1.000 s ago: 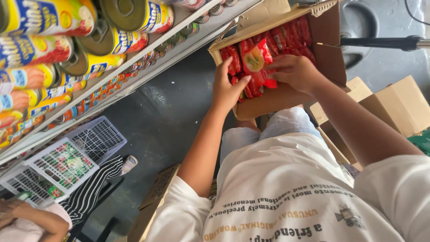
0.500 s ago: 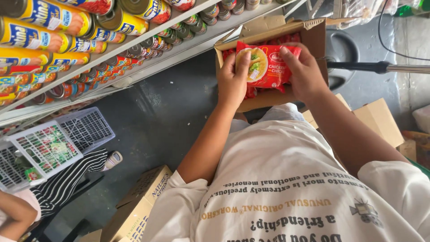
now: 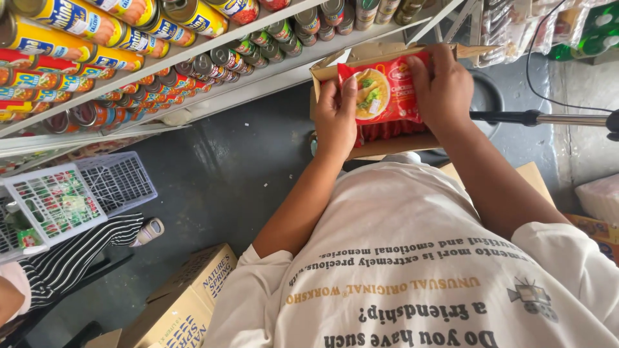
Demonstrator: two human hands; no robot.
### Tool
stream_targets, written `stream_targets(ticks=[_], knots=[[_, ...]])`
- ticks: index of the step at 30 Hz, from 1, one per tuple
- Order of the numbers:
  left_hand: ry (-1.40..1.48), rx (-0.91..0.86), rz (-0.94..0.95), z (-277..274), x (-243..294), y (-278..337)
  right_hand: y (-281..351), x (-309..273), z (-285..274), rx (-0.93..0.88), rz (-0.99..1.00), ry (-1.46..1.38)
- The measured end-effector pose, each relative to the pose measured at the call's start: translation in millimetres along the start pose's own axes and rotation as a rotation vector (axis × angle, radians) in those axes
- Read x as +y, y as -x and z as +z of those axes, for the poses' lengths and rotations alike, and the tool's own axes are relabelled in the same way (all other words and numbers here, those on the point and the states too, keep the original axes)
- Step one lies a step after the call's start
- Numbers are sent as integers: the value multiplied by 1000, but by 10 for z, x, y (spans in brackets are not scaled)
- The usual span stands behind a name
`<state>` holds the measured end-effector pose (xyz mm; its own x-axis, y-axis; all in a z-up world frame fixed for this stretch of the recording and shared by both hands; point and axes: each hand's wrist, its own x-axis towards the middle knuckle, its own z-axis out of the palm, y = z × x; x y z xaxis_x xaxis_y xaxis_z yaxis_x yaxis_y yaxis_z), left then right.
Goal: Restocking instant noodle packs on a grocery shelf from a cardboard box.
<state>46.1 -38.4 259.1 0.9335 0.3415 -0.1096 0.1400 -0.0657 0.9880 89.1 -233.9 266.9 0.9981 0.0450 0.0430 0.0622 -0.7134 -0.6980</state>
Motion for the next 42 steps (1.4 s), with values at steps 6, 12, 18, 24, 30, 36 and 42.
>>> stream_targets(ticks=[6,12,18,24,30,36,42], knots=[[5,36,2,24,135,-132,67,-973,-473,179,-740,163],[536,-241,-284,-50,327,-124,91,-486,-182,-294,193,-520],[-26,86,155,-132,57,-116,84,-452,-359,-367,460,-1510],[633,-380,-407,-130,150,-24,134,-522,-333,-215,437,-1368],[709,-325,-193,-120,34,-37,138,-189,-213,-72,450,-1454],[707,-305,-169,-145,145,-51,80,-334,-294,-28,431,-1143],[605,-159,-54,-186,341,-72,205,-611,-475,189,-143,-39]])
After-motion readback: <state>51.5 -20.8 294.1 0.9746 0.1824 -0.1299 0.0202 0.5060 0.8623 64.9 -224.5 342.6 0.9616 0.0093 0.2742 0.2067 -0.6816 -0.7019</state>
